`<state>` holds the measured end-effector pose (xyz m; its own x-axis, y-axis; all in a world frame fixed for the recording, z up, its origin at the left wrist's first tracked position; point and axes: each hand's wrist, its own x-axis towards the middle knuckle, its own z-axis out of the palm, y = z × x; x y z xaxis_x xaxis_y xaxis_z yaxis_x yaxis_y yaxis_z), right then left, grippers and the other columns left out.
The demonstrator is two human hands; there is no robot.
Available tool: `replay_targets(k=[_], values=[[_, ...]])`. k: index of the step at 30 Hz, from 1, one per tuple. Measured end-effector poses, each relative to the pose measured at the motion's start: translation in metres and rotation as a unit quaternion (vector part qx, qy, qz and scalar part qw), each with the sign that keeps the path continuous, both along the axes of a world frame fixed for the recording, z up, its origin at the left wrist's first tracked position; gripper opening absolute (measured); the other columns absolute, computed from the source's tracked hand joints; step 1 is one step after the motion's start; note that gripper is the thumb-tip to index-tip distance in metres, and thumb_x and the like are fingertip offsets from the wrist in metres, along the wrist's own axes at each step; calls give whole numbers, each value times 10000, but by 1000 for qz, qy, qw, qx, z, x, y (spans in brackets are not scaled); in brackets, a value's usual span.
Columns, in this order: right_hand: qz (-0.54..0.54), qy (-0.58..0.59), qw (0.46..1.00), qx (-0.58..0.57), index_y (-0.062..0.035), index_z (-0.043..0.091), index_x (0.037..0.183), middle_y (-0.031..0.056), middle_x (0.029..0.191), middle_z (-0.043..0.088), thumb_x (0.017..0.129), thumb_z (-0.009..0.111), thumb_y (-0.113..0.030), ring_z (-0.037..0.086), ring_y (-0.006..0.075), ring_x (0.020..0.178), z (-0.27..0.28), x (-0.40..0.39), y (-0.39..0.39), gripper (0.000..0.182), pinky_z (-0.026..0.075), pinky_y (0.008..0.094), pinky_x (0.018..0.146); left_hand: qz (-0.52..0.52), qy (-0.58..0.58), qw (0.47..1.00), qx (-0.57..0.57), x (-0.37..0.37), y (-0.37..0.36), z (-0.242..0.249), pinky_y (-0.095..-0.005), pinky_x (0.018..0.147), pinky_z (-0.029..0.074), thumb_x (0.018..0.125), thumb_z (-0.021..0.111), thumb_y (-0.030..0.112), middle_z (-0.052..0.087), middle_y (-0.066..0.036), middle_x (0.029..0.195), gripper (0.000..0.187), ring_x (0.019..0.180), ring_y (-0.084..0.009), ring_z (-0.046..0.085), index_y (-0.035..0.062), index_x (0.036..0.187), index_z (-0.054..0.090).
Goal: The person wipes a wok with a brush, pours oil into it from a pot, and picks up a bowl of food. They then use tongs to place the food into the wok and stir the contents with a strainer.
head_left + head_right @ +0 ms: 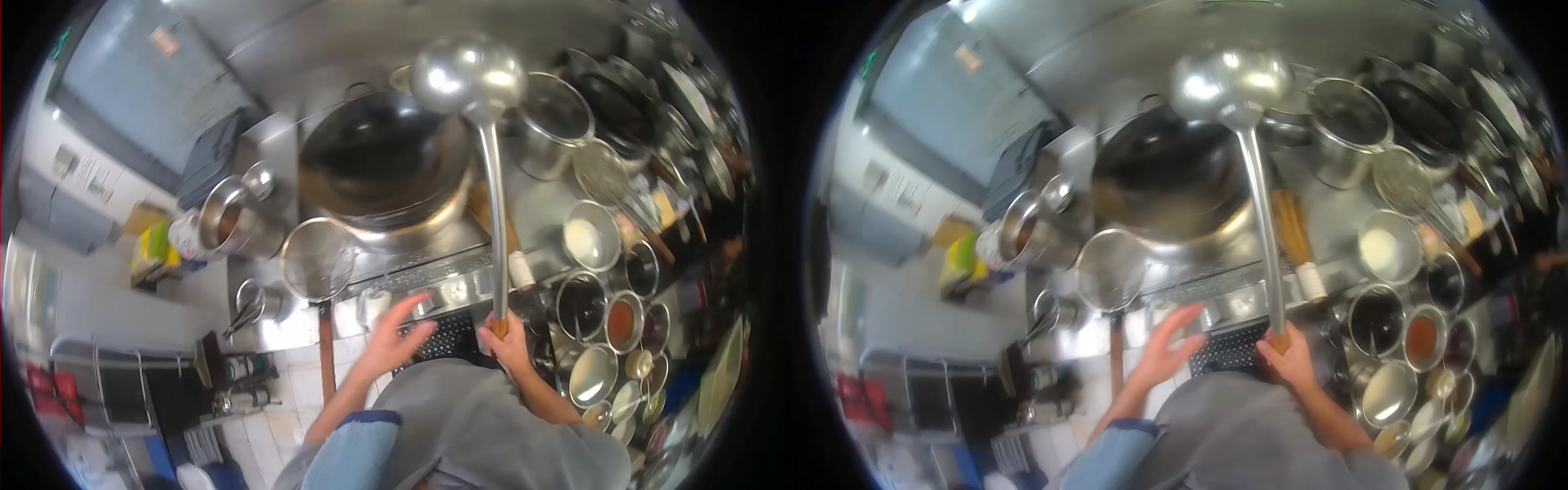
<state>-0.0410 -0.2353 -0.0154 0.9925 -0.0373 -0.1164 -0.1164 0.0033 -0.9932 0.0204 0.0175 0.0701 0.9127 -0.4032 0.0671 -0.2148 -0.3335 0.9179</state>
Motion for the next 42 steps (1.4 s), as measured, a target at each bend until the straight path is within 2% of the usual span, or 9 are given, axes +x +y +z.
replay_targets(k=[3, 4, 7, 8, 9, 13, 20, 29, 42], values=[[122, -227, 964, -65, -2, 608, 966, 98, 825, 650, 846, 740, -236, 617, 221, 774, 27, 48, 45, 294, 492, 354, 732, -17, -131, 988, -78, 25, -49, 13, -383, 960, 470, 911, 680, 158, 612, -160, 1240, 511, 1129, -268, 609, 10, 1356, 477], [261, -93, 954, -114, 4, 624, 1048, 148, 920, 660, 882, 702, -285, 643, 277, 829, 44, 60, 49, 342, 506, 364, 783, 37, -76, 992, -91, 27, -41, 16, -377, 906, 483, 918, 669, 154, 616, -148, 1175, 456, 1063, -252, 615, 8, 1312, 494], [277, -261, 895, -232, 2, 629, 1127, 181, 1005, 657, 906, 670, -308, 656, 328, 910, 62, 85, 74, 383, 516, 381, 818, 190, 59, 973, -120, 22, 4, 16, -349, 734, 498, 940, 636, 149, 602, -97, 953, 291, 852, -193, 603, 5, 1173, 536], [280, -230, 900, -243, 33, 615, 1166, 174, 1130, 641, 899, 695, -247, 662, 257, 932, 64, 85, 70, 395, 535, 362, 777, 244, 83, 959, -119, 14, 30, 7, -333, 671, 488, 950, 625, 153, 581, -69, 861, 238, 773, -165, 580, 9, 1122, 546], [273, -192, 915, -226, 32, 620, 1166, 171, 1110, 653, 894, 701, -242, 667, 246, 911, 58, 84, 64, 395, 538, 352, 762, 277, -88, 957, 14, 8, 69, -11, -311, 651, 479, 961, 612, 163, 592, -67, 823, 227, 715, -149, 571, 5, 1114, 555], [281, 17, 938, -202, 23, 639, 1168, 156, 1009, 695, 875, 722, -206, 682, 212, 848, 16, 66, 21, 381, 546, 327, 735, 436, 16, 876, 204, -65, 154, 11, -388, 580, 439, 947, 607, 159, 605, -109, 657, 171, 587, -241, 553, -1, 1001, 582], [342, 44, 914, -215, 11, 653, 1150, 152, 910, 706, 851, 738, -164, 681, 199, 787, -57, 39, -8, 357, 542, 320, 716, 432, 71, 792, 425, -85, 176, -79, -550, 754, 509, 934, 594, 324, 672, -266, 861, 312, 853, -442, 664, 14, 972, 598], [219, -35, 937, -271, 16, 643, 1143, 135, 892, 686, 860, 720, -128, 673, 232, 796, -34, 71, -26, 326, 540, 329, 747, 444, 107, 764, 455, -59, 157, -136, -526, 771, 531, 892, 632, 269, 679, -243, 870, 267, 836, -417, 671, 6, 934, 614], [283, 15, 927, -245, -1, 631, 1174, 162, 910, 693, 861, 718, -130, 686, 248, 818, -49, 61, -35, 350, 545, 333, 748, 450, 76, 788, 414, -73, 170, -129, -446, 845, 531, 817, 732, 309, 663, -263, 1060, 465, 998, -383, 643, -32, 1119, 640]])
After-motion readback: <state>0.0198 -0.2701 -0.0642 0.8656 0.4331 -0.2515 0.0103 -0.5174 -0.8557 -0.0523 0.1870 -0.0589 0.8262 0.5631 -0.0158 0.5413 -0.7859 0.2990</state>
